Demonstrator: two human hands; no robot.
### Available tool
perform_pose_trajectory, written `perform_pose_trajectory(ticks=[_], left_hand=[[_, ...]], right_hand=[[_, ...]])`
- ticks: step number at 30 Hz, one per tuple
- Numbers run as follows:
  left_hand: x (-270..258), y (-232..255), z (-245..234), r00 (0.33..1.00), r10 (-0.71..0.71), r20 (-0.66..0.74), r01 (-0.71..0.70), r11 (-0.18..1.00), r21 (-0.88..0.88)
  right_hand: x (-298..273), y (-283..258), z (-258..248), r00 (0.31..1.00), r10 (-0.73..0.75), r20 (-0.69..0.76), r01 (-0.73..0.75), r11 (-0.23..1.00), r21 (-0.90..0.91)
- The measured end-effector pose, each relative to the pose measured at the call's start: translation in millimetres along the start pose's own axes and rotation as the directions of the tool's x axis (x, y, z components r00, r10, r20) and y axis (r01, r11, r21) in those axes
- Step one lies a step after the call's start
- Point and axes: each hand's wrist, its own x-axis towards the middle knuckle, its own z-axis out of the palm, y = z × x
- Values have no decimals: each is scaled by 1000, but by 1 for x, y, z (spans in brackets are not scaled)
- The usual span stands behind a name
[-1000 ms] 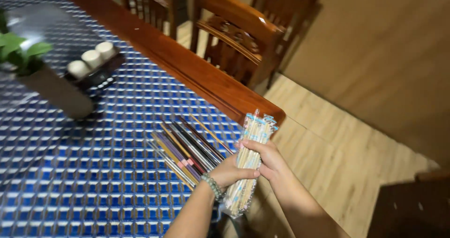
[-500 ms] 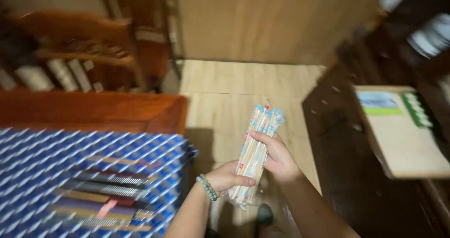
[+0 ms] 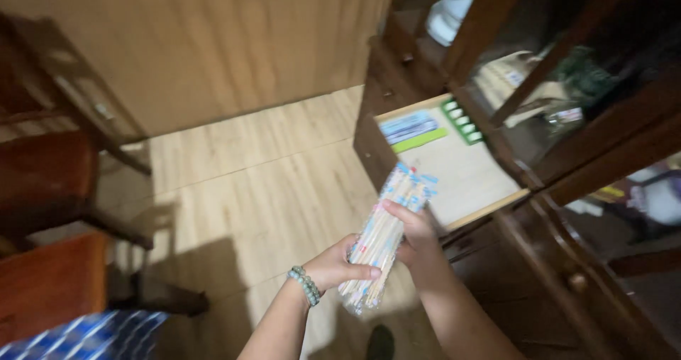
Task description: Clean a drawer and organize various sets of chopsticks and utensils on a dining table before storing them.
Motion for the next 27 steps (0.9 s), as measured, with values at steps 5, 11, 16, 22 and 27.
perform_pose_trajectory(ticks=[5,11,16,22,27], left_hand=[[89,31,36,986,-137,-94,130,989,-76],[187,8,51,949,-149,-276,117,985,-131],[229,-21,21,882,-109,-459,30,984,-176],[269,-15,-27,845,-84,-529,31,994,-107],[328,-15,-67,893,100,-440,-102,995,21]], right_hand=[[29,-81,-94,996,-23,-90,21,999,-24],[65,-150,-149,800,-491,345,590,545,-595],[138,-177,-163,906,-269,-326,220,959,-179],[228,-145,-224,899,-138,-415,198,975,105],[297,-102,-273,932,-179,-315,257,940,226]])
